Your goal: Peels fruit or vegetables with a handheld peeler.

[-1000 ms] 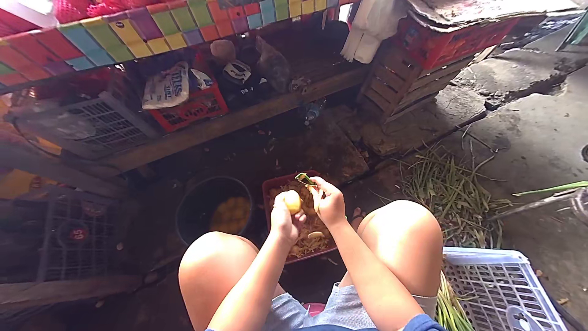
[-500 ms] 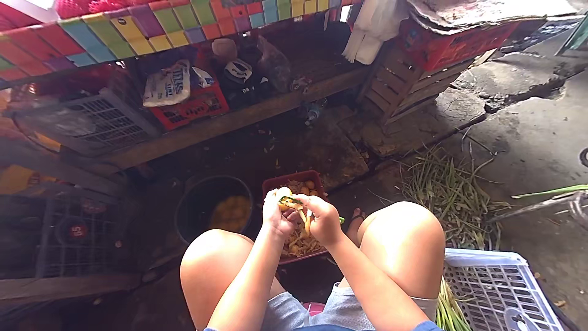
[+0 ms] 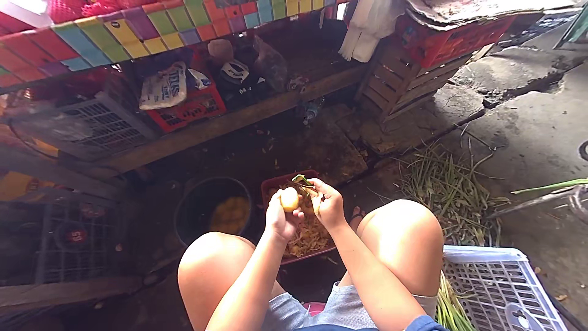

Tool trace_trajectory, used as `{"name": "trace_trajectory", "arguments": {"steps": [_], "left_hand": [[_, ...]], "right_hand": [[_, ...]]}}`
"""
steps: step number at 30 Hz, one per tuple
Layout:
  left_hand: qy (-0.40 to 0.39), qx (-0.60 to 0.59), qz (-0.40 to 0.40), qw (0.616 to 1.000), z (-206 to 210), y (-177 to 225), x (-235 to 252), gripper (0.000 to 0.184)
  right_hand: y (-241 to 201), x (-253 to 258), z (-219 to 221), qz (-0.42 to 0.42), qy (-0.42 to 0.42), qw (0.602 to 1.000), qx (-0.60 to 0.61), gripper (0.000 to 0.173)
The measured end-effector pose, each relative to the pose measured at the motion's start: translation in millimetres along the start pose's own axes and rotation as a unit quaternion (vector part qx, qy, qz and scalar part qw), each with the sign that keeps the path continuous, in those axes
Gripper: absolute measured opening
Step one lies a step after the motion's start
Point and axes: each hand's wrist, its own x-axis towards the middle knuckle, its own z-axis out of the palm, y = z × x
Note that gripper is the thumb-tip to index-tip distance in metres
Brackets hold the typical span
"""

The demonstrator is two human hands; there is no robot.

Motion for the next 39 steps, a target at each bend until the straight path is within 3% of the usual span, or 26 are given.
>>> {"name": "trace_trajectory", "arguments": {"steps": [8, 12, 19, 23, 25, 30, 34, 39], "left_hand": [[-0.004, -0.031, -0.025, 0.999, -6, 0, 11, 0.059], [0.010, -0.044, -0.008, 0.999, -4, 4, 6, 0.056], [0.036, 0.035, 0.049, 0.998, -5, 3, 7, 0.043], [0.017, 0.126, 0.069, 0.990, 1, -17, -4, 0.028], [0.009, 0.117, 0.065, 0.991, 2, -19, -3, 0.032], [0.032, 0.007, 0.017, 0.999, -1, -3, 10, 0.050], [-0.020, -0.034, 0.015, 0.999, -6, -4, 11, 0.055], [-0.019, 0.070, -0.002, 0.997, -3, -3, 1, 0.043]], "right_hand": [[-20, -28, 11, -0.117, -0.042, 0.992, -0.017, 0.024], [-21, -29, 8, -0.170, -0.028, 0.984, -0.054, 0.025], [-11, -20, 4, -0.134, -0.015, 0.988, -0.068, 0.025], [-4, -5, 1, -0.027, -0.016, 0.998, -0.059, 0.026], [1, 0, 0, 0.000, 0.003, 1.000, -0.029, 0.025], [-11, -15, 5, -0.085, -0.014, 0.996, -0.013, 0.024], [-17, -26, 9, -0.167, -0.031, 0.983, -0.064, 0.023], [-2, -8, 0, -0.085, -0.009, 0.992, -0.096, 0.024]]}}
